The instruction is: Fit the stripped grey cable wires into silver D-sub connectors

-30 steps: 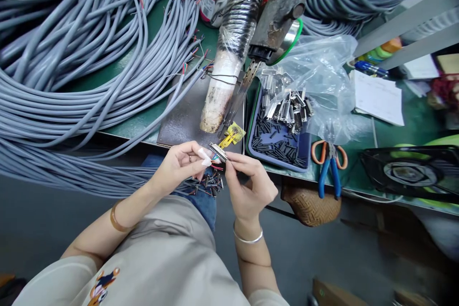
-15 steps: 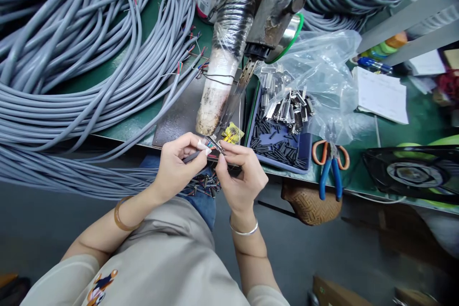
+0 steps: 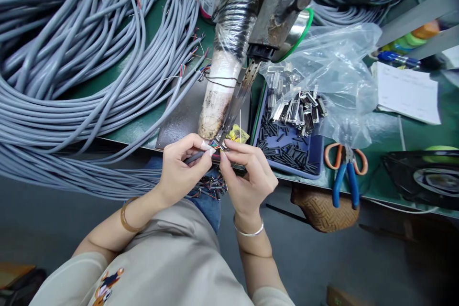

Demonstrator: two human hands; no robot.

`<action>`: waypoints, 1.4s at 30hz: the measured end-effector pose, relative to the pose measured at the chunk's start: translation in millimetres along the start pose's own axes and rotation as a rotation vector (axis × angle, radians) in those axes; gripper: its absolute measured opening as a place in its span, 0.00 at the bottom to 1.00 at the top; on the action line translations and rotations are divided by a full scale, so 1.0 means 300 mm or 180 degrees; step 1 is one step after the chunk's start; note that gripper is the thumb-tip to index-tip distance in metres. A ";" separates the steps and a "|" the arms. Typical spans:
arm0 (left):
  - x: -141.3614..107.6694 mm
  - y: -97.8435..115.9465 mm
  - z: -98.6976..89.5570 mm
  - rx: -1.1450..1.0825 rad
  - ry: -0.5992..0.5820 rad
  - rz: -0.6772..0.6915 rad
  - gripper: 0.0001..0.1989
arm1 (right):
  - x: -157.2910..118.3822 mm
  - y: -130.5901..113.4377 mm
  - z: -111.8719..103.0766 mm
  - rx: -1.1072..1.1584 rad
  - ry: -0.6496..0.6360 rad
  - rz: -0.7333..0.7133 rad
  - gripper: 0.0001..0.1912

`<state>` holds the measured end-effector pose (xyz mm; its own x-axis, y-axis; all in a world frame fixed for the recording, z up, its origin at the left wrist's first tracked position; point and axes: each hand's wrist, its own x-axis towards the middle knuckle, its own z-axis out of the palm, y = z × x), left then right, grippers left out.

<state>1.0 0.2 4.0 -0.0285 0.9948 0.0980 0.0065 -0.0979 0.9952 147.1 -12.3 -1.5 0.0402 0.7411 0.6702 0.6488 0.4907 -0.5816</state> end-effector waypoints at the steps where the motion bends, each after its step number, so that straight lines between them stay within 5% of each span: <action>1: 0.001 0.002 0.000 -0.0011 -0.0003 0.0006 0.07 | 0.002 -0.001 -0.001 -0.0002 -0.0010 -0.0006 0.10; 10: 0.009 0.012 -0.013 -0.0026 -0.0115 -0.0288 0.08 | -0.015 0.001 -0.008 -0.0195 -0.0127 -0.0180 0.11; 16: 0.006 0.010 -0.020 -0.0359 -0.0193 -0.0423 0.06 | -0.004 -0.001 -0.005 0.0168 -0.0089 0.0135 0.10; 35: 0.004 0.000 -0.005 0.0318 0.0083 0.0197 0.05 | 0.010 0.006 0.009 0.0073 -0.0081 0.0042 0.10; 42: 0.007 -0.012 -0.019 0.0273 -0.0212 -0.0153 0.05 | -0.011 0.011 0.001 -0.0223 -0.0120 -0.0253 0.11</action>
<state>-4.9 2.6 0.8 0.0357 0.9983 0.0468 0.0923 -0.0499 0.9945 149.0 -13.0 -5.7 -0.0413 0.7186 0.6942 0.7004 0.5163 -0.4928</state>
